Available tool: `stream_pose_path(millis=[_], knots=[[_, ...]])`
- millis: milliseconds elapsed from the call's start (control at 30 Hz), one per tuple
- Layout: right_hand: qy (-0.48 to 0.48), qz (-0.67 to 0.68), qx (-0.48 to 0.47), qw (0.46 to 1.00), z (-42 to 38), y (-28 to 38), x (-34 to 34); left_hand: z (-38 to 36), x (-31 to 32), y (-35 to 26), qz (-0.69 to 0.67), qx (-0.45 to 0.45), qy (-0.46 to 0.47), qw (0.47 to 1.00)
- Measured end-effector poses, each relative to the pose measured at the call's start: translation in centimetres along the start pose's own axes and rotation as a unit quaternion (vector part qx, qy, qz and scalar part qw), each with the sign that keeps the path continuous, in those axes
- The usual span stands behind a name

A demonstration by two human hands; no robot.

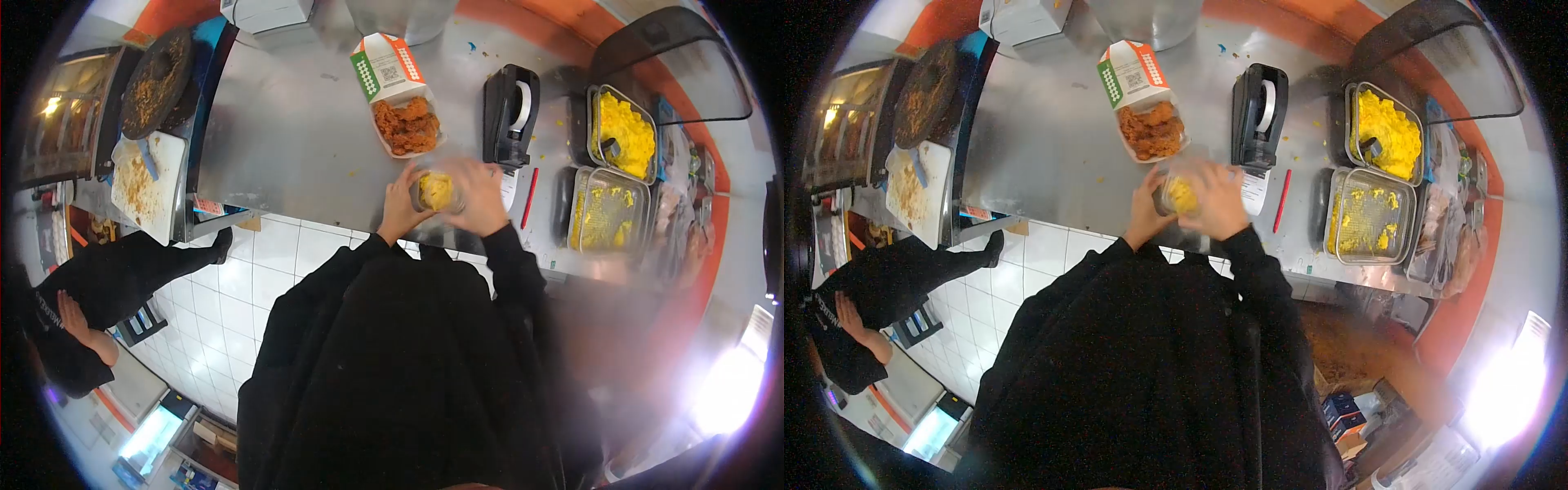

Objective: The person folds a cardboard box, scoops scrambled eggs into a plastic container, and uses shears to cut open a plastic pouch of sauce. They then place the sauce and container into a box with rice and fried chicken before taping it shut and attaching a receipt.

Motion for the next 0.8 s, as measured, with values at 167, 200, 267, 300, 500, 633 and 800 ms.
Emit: stream_pose_path(millis=[167, 200, 267, 300, 500, 633, 800], knots=[[0.015, -0.018, -0.037, 0.999, -1.0, 0.0, 3.3, -0.4, 1.1, 1.3, -0.01, 0.011, -0.01, 1.0], [0.022, -0.017, -0.031, 0.999, -0.7, -0.4, 3.6, -0.3, 1.0, 1.2, 0.011, 0.024, -0.01, 1.0], [0.032, 0.047, -0.035, 0.998, -0.7, -1.2, 4.2, -0.1, 0.5, 0.5, 0.028, 0.046, 0.023, 0.998], [0.044, 0.109, -0.042, 0.992, -0.7, -1.6, 4.6, 0.0, 0.2, 0.1, 0.043, 0.066, 0.054, 0.995], [0.013, 0.223, -0.012, 0.975, -1.0, -2.8, 6.7, 0.7, 1.2, 2.1, -0.144, -0.094, 0.051, 0.984], [-0.061, 0.241, -0.014, 0.969, -1.0, -2.4, 7.1, 0.9, 2.4, -0.7, -0.018, -0.105, -0.058, 0.993], [-0.293, 0.213, 0.259, 0.895, -1.0, -4.5, 10.0, 0.4, 3.0, -0.7, -0.037, -0.112, -0.117, 0.986]])
Point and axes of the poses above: each hand's wrist, its own z-axis towards the middle knuckle, its own x-axis out of the palm, y = z × x, the point moved 5 cm from there along z, towards the middle knuckle
